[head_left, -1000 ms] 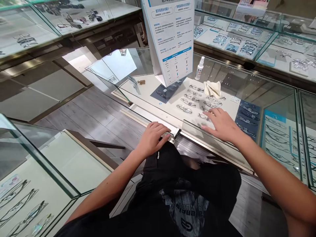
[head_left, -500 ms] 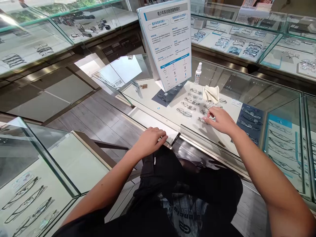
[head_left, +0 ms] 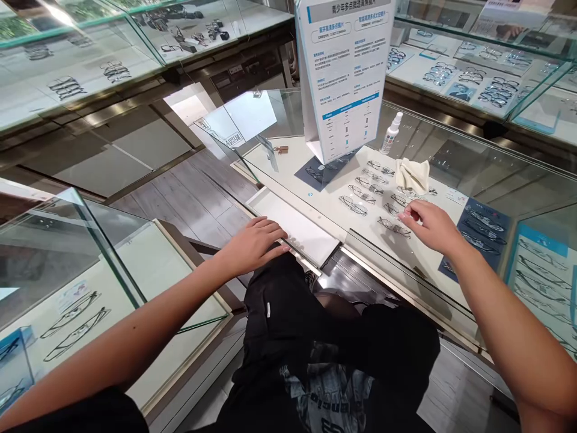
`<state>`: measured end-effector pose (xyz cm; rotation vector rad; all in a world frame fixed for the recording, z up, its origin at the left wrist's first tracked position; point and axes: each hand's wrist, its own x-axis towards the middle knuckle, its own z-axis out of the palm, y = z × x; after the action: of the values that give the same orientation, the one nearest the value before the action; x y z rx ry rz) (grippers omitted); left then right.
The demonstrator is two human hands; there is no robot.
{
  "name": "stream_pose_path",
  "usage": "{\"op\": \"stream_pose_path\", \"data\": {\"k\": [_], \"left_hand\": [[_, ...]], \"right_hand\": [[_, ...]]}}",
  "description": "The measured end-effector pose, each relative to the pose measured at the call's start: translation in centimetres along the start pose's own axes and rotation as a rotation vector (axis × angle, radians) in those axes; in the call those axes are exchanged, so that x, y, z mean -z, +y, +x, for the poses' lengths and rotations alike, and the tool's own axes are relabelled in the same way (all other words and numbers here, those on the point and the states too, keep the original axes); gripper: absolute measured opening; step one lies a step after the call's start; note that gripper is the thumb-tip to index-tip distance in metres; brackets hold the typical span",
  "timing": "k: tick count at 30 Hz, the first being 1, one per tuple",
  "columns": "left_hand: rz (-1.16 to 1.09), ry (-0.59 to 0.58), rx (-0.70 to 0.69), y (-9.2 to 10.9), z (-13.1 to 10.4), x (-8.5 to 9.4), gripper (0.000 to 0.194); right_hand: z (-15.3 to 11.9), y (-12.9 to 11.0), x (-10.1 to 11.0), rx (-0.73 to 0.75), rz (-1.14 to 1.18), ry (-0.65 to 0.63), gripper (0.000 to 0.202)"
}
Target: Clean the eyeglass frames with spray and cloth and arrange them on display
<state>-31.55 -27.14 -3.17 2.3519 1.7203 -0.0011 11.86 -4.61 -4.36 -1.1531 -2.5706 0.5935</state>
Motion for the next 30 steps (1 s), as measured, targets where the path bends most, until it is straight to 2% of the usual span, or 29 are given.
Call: {"op": "stream_pose_path", "data": {"k": [5,8,11,13,15,17,18,21,25,27,30], "left_hand": [[0.018,0.01,-0.073,-3.8,-1.7,0.4,0.057],[-0.011,0.037,-0.054,-5.5,-1.7,0.7,0.057],[-0.065,0.06,-0.041,-6.2,-1.4,0.8,0.059],[-0.088,0.08,-0.025,-6.1,-1.3,0.8,0.06],[-0.1,0.096,-0.001,-5.8,-1.2,0.7,0.061],[-0.11,0.096,0.018,-5.5,-1.1,0.5,0.063],[-0.115,0.092,0.024,-5.5,-1.1,0.4,0.063],[-0.126,0.065,0.042,-5.5,-1.0,0.2,0.067],[-0.136,-0.015,0.106,-5.5,-0.8,0.1,0.07],[-0.143,-0.052,0.159,-5.4,-0.7,0.1,0.071],[-0.145,-0.072,0.204,-5.4,-0.8,-0.1,0.074]], "right_hand": [[0.1,0.8,-0.1,-0.073,-0.015,0.055,0.037],[-0.7,-0.7,0.2,-0.084,-0.025,0.138,0.036],[-2.3,-5.9,0.0,-0.009,0.003,0.204,0.037],[-3.3,-10.9,-1.2,0.062,0.169,0.117,0.036],[-3.9,-15.8,-3.4,0.082,0.326,-0.054,0.036],[-3.8,-19.4,-6.2,0.051,0.419,-0.141,0.035],[-3.4,-20.4,-7.7,0.026,0.463,-0.167,0.037],[-0.8,-20.9,-12.2,-0.013,0.481,-0.193,0.039],[4.7,-18.6,-17.6,-0.042,0.248,-0.132,0.031],[7.8,-17.7,-19.8,-0.098,0.093,-0.061,0.029],[12.5,-17.1,-22.0,-0.182,0.012,0.018,0.031]]}}
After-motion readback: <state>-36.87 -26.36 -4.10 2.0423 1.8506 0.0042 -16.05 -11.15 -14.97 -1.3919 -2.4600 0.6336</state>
